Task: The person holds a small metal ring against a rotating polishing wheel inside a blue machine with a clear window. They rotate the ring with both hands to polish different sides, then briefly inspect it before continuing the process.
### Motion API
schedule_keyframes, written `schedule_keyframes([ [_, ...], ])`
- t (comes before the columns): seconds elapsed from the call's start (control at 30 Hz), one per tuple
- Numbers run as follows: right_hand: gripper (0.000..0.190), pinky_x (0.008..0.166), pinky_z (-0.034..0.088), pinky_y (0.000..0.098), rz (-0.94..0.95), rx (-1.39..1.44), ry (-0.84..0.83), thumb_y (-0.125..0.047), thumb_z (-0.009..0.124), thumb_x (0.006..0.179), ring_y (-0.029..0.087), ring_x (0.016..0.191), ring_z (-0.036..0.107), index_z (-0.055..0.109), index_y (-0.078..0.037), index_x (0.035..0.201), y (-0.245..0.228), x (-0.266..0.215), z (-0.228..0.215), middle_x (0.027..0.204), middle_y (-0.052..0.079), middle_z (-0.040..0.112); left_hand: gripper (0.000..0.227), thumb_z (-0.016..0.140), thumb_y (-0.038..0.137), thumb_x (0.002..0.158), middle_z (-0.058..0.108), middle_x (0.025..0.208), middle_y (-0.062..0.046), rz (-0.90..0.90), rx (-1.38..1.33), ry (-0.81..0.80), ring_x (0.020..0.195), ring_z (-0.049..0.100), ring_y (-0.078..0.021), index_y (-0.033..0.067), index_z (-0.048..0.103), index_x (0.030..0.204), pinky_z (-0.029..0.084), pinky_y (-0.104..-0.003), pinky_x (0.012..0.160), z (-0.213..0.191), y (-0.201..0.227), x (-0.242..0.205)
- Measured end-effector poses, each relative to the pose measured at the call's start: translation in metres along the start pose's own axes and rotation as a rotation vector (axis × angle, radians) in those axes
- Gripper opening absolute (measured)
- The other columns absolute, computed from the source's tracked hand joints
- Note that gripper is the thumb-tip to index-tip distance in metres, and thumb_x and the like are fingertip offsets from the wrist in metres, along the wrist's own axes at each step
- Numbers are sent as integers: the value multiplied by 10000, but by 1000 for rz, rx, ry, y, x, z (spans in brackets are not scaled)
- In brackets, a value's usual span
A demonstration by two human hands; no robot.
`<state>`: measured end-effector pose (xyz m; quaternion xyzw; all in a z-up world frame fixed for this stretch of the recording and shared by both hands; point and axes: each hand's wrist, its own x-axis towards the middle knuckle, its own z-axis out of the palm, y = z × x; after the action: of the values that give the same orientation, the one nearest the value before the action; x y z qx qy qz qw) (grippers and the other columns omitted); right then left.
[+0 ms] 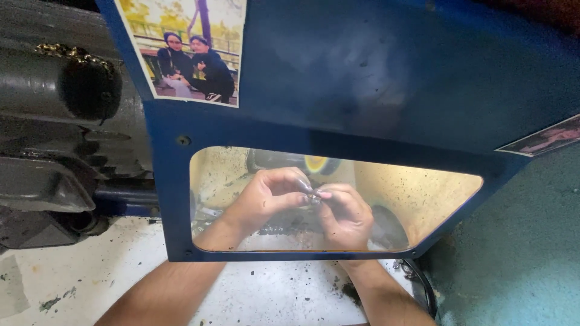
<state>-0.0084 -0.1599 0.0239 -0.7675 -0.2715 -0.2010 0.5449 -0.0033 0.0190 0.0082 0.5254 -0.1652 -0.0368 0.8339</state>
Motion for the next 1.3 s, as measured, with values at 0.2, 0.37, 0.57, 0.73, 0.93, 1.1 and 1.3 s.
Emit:
schedule_keyframes([
  [0.2, 86, 772, 589, 368, 197, -59, 19, -104, 746, 899, 219, 823, 750, 754, -45, 960, 8, -2, -2, 862, 115, 764, 114, 775, 102, 856, 758, 944, -83, 56, 111, 55, 923, 718, -197, 100, 756, 969, 585, -381, 869, 3, 10, 4],
  [0.37, 168, 794, 588, 426, 466, -35, -3, -174, 740, 921, 208, 854, 725, 758, -12, 961, 4, 9, 7, 869, 172, 772, 72, 758, 93, 875, 770, 880, -93, 96, 334, 201, 842, 753, -210, 61, 769, 939, 613, -360, 795, 7, 11, 6],
  [0.57, 221, 837, 569, 447, 794, 209, 70, -200, 719, 943, 237, 840, 697, 719, 20, 963, 5, 15, 22, 865, 187, 748, 64, 724, 62, 889, 762, 792, -98, 156, 445, 352, 742, 766, -237, 33, 774, 918, 630, -346, 703, 12, 5, 8],
  [0.73, 208, 853, 567, 447, 836, 249, 91, -174, 714, 951, 244, 836, 696, 694, 33, 943, -5, 19, 24, 840, 177, 717, 66, 711, 30, 879, 756, 772, -121, 182, 491, 410, 719, 761, -257, 14, 771, 899, 619, -346, 672, 17, 8, 7],
  [0.93, 194, 847, 586, 422, 808, 286, 122, -140, 727, 943, 218, 816, 687, 669, 39, 893, -10, 18, 32, 802, 162, 707, 59, 712, 16, 870, 756, 760, -131, 225, 493, 421, 715, 762, -272, 3, 767, 885, 616, -350, 650, 15, 12, 2],
  [1.1, 244, 848, 583, 509, 636, 53, 34, -206, 776, 905, 223, 910, 705, 730, 33, 920, 1, 10, 20, 854, 202, 751, 46, 735, 23, 861, 761, 780, -126, 330, 455, 292, 734, 758, -273, 28, 767, 893, 625, -356, 667, 4, 17, 2],
  [1.3, 133, 871, 584, 399, 312, -154, 73, -162, 798, 878, 235, 898, 767, 792, -55, 956, 8, -5, 7, 864, 129, 775, 83, 759, 3, 828, 770, 841, -121, 325, 375, 165, 816, 759, -264, 47, 765, 899, 636, -375, 732, 7, 24, -1],
])
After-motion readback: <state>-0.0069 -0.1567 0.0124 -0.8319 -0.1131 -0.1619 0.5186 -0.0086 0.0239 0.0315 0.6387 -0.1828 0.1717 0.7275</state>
